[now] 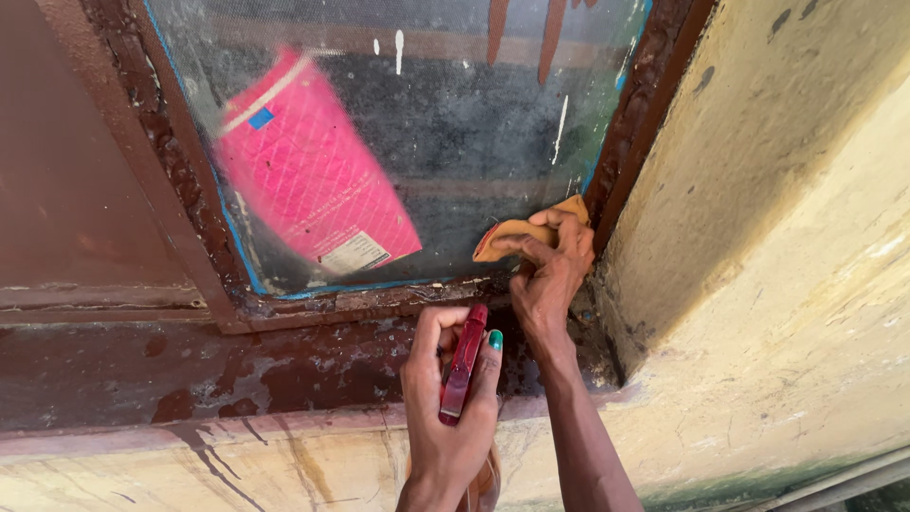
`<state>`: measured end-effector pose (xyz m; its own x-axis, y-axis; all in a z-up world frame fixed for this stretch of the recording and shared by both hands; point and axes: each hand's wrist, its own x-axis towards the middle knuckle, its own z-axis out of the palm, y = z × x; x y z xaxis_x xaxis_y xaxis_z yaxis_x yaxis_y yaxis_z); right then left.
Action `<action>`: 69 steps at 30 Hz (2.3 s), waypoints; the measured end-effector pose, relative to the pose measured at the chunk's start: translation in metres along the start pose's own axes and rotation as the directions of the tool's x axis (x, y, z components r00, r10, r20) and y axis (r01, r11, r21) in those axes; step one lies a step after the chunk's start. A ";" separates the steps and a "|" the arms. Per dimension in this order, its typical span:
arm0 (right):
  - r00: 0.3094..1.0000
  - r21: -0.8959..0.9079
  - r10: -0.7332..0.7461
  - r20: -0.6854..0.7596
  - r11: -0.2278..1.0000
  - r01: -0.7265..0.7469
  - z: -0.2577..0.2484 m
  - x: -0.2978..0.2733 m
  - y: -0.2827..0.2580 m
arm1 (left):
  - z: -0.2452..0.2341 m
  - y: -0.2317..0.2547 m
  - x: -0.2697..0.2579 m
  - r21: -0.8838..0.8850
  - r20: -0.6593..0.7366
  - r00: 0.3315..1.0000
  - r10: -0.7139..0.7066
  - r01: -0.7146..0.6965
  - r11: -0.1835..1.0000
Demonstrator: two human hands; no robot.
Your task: The person cleans a window pane by holding a spray bottle and wiping the glass surface with a cloth.
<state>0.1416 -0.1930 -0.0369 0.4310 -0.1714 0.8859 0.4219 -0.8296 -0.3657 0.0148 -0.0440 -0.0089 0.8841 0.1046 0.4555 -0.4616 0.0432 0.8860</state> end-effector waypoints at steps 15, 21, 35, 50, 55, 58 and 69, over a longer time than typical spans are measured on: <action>0.997 0.002 -0.054 -0.055 0.999 0.054 0.009 0.007 -0.007 | 0.001 0.004 -0.001 -0.013 -0.015 0.999 0.039 -0.039 0.999; 0.982 -0.079 -0.176 -0.065 0.982 0.171 0.020 -0.029 -0.020 | -0.002 0.007 0.003 -0.017 -0.030 0.999 0.026 -0.027 1.000; 0.982 -0.035 -0.179 -0.065 0.984 0.177 0.041 -0.034 -0.046 | -0.022 0.001 0.006 0.021 -0.095 0.995 0.014 -0.012 1.000; 0.971 -0.082 -0.181 -0.156 0.982 0.170 0.064 -0.016 -0.063 | -0.043 0.004 0.007 0.042 -0.150 0.987 0.061 -0.055 0.998; 0.992 0.025 -0.108 -0.059 0.994 0.110 0.069 -0.036 -0.074 | -0.045 0.008 0.009 0.034 -0.165 0.984 0.061 -0.056 0.998; 0.995 0.002 -0.091 -0.051 0.996 0.091 0.063 -0.023 -0.085 | -0.045 0.010 0.007 0.004 -0.146 0.989 -0.007 0.008 1.000; 0.995 0.058 -0.071 -0.070 0.995 0.075 0.074 -0.046 -0.095 | -0.055 0.007 0.005 0.022 -0.171 0.981 0.094 -0.092 0.996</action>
<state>0.1406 -0.0676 -0.0641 0.3433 -0.1487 0.9274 0.4987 -0.8078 -0.3141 0.0117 0.0111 -0.0050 0.8112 0.2762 0.5154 -0.5390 0.0114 0.8422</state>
